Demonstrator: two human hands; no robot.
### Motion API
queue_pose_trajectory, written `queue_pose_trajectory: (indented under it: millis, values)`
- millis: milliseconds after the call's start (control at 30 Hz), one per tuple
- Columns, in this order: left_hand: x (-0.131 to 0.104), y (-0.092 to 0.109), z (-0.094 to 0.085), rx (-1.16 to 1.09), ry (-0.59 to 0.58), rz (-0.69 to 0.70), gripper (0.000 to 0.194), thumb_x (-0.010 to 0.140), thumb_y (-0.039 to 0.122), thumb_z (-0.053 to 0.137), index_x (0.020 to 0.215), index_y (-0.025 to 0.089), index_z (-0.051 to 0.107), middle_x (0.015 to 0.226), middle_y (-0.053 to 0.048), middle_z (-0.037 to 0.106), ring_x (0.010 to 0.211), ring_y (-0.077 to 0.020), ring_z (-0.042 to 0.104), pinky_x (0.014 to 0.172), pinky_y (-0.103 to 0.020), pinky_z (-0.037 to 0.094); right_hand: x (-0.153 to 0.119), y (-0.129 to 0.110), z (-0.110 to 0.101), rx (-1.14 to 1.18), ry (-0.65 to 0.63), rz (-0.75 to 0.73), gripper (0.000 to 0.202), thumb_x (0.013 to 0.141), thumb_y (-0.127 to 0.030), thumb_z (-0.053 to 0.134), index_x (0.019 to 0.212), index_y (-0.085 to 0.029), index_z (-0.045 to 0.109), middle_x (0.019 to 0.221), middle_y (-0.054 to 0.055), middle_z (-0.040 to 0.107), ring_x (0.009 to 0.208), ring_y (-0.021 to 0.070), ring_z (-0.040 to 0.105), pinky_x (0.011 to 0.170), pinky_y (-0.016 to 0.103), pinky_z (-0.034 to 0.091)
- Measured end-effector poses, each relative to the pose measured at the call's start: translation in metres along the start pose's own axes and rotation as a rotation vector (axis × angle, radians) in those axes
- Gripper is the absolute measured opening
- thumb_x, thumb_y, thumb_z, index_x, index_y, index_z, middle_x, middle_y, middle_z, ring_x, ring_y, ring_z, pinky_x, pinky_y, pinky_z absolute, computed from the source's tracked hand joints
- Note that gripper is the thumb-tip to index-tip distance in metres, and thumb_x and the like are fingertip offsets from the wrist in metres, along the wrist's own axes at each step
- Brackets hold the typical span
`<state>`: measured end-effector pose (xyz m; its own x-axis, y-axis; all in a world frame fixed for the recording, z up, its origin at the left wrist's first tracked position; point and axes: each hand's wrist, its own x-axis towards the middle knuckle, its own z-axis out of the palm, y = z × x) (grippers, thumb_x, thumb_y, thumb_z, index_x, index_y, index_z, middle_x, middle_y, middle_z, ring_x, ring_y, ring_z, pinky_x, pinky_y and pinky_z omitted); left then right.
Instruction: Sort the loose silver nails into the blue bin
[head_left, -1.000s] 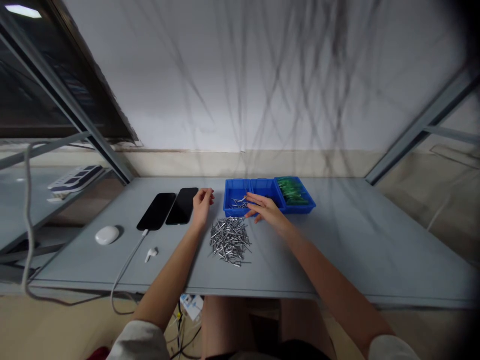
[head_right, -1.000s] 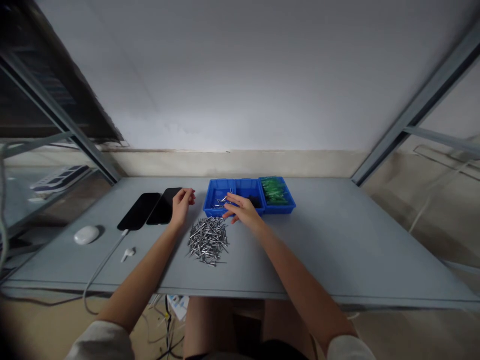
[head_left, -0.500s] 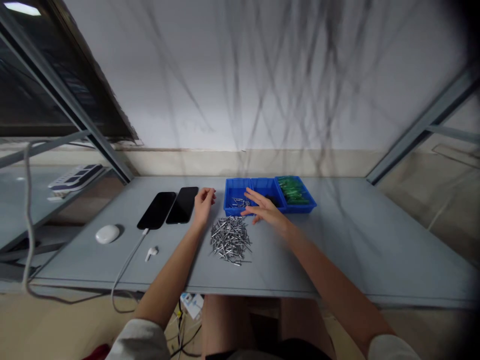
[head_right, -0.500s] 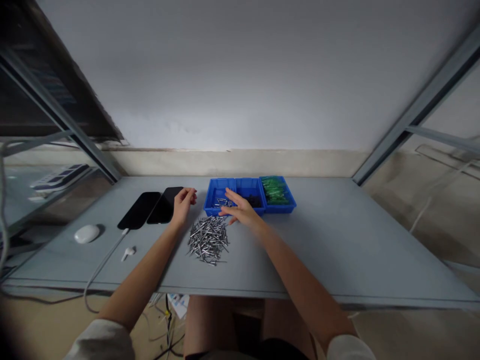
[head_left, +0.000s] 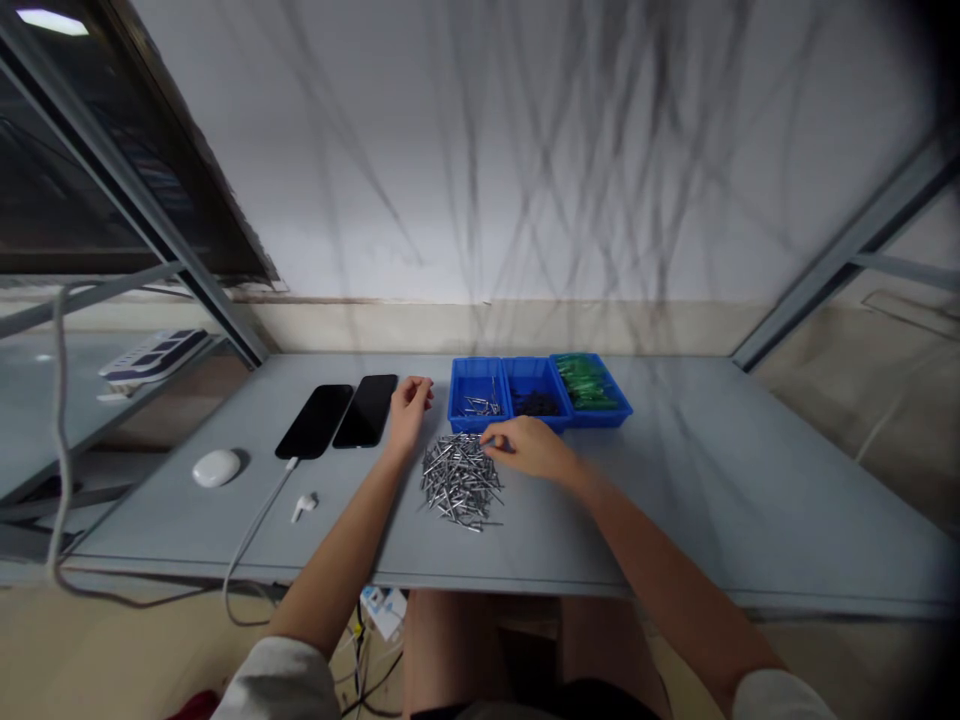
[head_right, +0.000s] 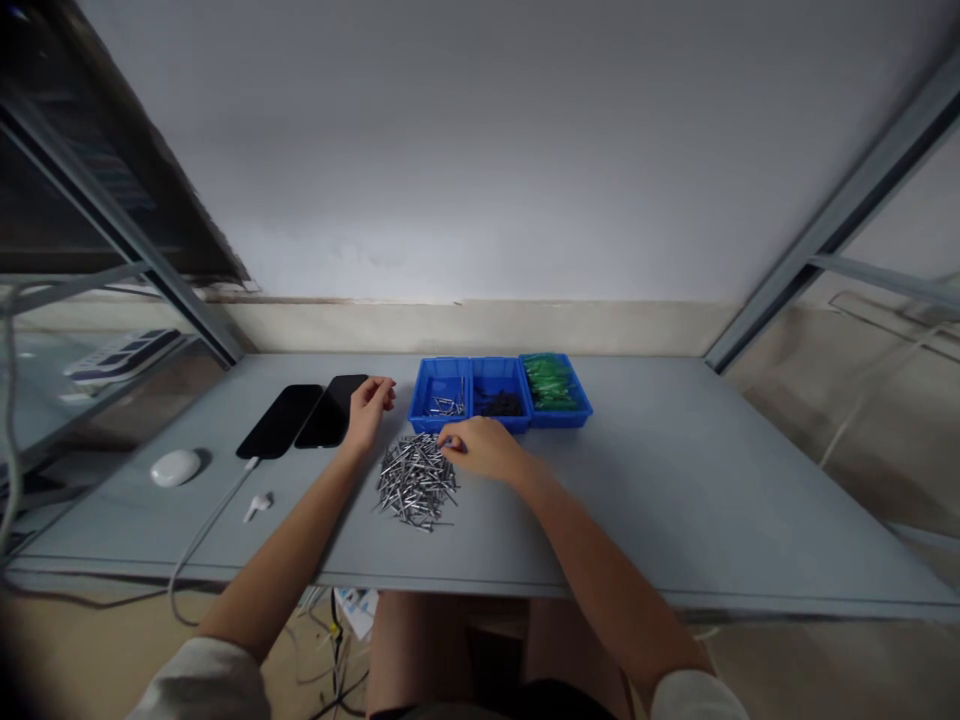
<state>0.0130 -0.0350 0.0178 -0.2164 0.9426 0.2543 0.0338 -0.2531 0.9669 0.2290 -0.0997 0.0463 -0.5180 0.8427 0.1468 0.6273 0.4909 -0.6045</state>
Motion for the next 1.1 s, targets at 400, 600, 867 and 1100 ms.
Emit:
queue_pose_trajectory:
  millis: [400,600,867,1100]
  values:
    - [0.0,0.0007,0.0003,0.02,0.0,0.012,0.026,0.071,0.043,0.062,0.07,0.017,0.058,0.059,0.002,0.051,0.053,-0.0097,0.045,0.052,-0.023,0.038,-0.0013,0.0002,0.0044,-0.134,-0.177,-0.061,0.007,0.074,-0.025,0.063,0.075,-0.02,0.068,0.059,-0.005,0.061,0.053,0.008,0.049,0.052,0.021,0.027]
    - [0.0011,-0.0019,-0.0004,0.035,-0.007,0.014,0.027,0.071,0.044,0.062,0.07,0.018,0.057,0.06,0.002,0.051,0.054,-0.0098,0.045,0.054,-0.023,0.038,-0.001,-0.0002,0.0045,-0.138,-0.2,-0.056,0.008,0.074,-0.024,0.062,0.076,-0.021,0.069,0.059,-0.005,0.061,0.055,0.0084,0.051,0.053,0.021,0.027]
    - [-0.0005,0.0008,-0.0001,0.04,-0.009,0.011,0.029,0.071,0.046,0.062,0.069,0.018,0.057,0.059,0.002,0.051,0.054,-0.0097,0.045,0.054,-0.023,0.038,-0.002,-0.0008,0.0048,-0.139,-0.189,-0.07,0.007,0.073,-0.019,0.063,0.075,-0.021,0.069,0.06,-0.004,0.062,0.056,0.0091,0.051,0.053,0.022,0.027]
    - [-0.0004,0.0008,-0.0007,0.037,-0.009,0.005,0.03,0.07,0.047,0.063,0.07,0.018,0.057,0.06,0.002,0.051,0.054,-0.01,0.045,0.053,-0.023,0.038,-0.0026,-0.0045,0.0032,-0.127,-0.177,-0.068,0.009,0.072,-0.014,0.06,0.073,-0.02,0.068,0.059,-0.004,0.061,0.054,0.0095,0.05,0.053,0.023,0.026]
